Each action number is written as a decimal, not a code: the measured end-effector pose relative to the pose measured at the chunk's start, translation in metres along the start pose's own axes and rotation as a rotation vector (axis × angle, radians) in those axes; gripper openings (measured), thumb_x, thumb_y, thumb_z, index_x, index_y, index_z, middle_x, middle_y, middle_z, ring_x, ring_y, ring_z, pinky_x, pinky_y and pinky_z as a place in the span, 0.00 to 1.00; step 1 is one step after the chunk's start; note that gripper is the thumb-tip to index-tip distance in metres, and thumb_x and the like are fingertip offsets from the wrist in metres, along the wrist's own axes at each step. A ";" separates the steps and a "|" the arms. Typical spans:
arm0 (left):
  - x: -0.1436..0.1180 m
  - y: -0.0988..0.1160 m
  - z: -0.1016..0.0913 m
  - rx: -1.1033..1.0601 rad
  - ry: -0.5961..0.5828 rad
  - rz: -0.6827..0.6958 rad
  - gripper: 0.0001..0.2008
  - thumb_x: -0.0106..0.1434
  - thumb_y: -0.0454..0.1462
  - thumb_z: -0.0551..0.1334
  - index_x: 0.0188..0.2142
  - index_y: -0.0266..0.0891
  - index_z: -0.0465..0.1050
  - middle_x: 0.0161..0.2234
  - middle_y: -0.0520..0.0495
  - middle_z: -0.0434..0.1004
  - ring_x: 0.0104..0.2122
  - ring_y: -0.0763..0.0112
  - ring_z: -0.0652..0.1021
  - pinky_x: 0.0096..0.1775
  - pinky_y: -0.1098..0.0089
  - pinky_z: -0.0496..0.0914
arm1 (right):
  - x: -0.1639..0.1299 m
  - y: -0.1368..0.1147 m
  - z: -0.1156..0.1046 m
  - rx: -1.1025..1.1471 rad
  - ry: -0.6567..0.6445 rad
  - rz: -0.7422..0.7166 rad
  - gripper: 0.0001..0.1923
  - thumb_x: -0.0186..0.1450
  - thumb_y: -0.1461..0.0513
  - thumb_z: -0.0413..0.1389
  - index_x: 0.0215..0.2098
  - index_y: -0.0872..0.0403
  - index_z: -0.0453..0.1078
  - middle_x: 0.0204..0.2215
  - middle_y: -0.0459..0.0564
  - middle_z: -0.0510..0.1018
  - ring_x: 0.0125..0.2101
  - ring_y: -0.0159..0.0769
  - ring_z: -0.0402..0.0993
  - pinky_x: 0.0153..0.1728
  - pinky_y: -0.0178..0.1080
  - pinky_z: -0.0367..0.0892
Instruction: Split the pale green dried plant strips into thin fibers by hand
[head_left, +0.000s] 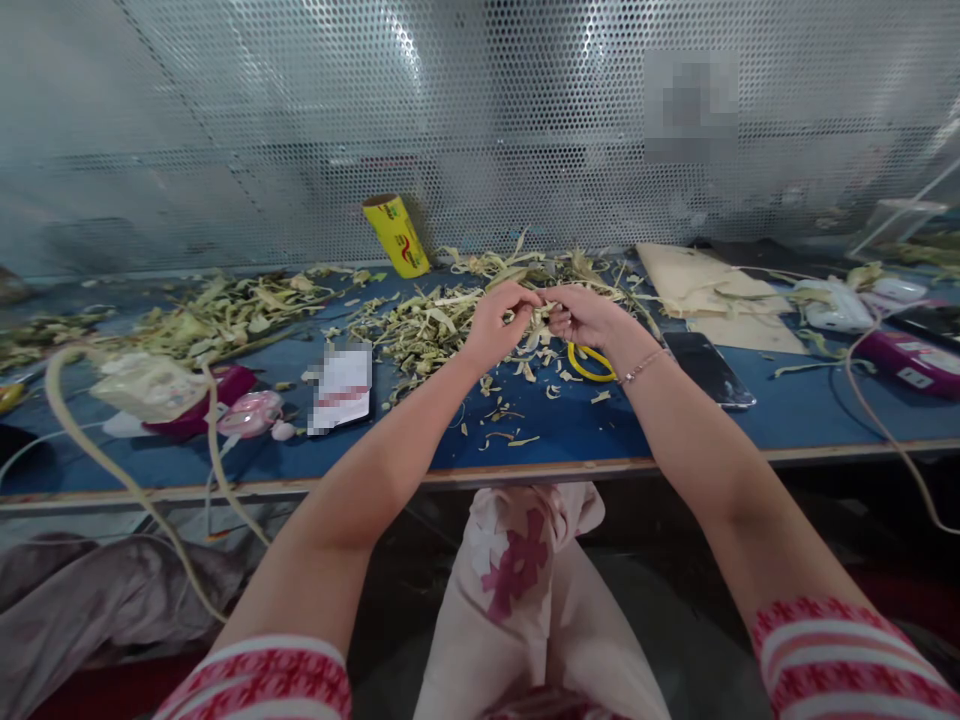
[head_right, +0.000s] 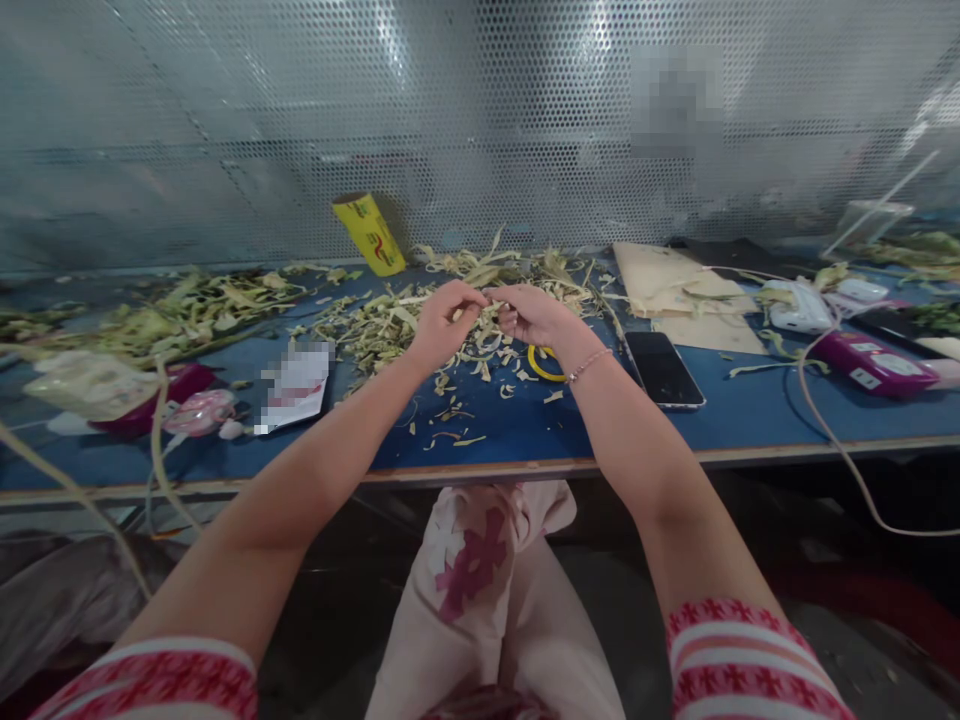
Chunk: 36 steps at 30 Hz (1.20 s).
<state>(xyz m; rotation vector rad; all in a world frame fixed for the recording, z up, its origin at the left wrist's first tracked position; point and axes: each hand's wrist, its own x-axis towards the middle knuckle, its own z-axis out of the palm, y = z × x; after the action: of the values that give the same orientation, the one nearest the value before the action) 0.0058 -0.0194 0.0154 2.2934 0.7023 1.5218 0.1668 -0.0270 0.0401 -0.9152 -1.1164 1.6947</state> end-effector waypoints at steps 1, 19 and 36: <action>0.000 -0.001 0.000 0.009 0.007 0.013 0.07 0.58 0.30 0.58 0.28 0.42 0.73 0.29 0.49 0.74 0.31 0.70 0.72 0.38 0.67 0.67 | 0.000 0.000 0.000 -0.002 -0.004 0.003 0.12 0.67 0.68 0.50 0.25 0.55 0.61 0.13 0.37 0.54 0.13 0.19 0.48 0.12 0.22 0.52; -0.003 -0.006 0.005 0.220 0.038 0.160 0.05 0.61 0.32 0.57 0.34 0.39 0.71 0.33 0.48 0.78 0.34 0.72 0.76 0.40 0.68 0.70 | -0.003 -0.002 0.005 0.058 0.044 -0.018 0.13 0.68 0.69 0.50 0.25 0.57 0.62 0.13 0.37 0.58 0.13 0.16 0.52 0.12 0.20 0.53; -0.002 -0.008 0.016 -0.247 0.124 -0.253 0.11 0.55 0.41 0.67 0.35 0.40 0.72 0.37 0.47 0.73 0.27 0.78 0.72 0.30 0.73 0.68 | 0.016 0.021 0.012 -0.146 0.203 -0.540 0.20 0.61 0.51 0.60 0.24 0.51 0.55 0.16 0.36 0.54 0.16 0.23 0.52 0.20 0.30 0.55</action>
<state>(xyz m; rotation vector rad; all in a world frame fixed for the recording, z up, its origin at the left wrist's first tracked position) 0.0183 -0.0132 0.0035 1.8676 0.7569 1.5439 0.1448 -0.0197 0.0222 -0.7653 -1.2249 1.0706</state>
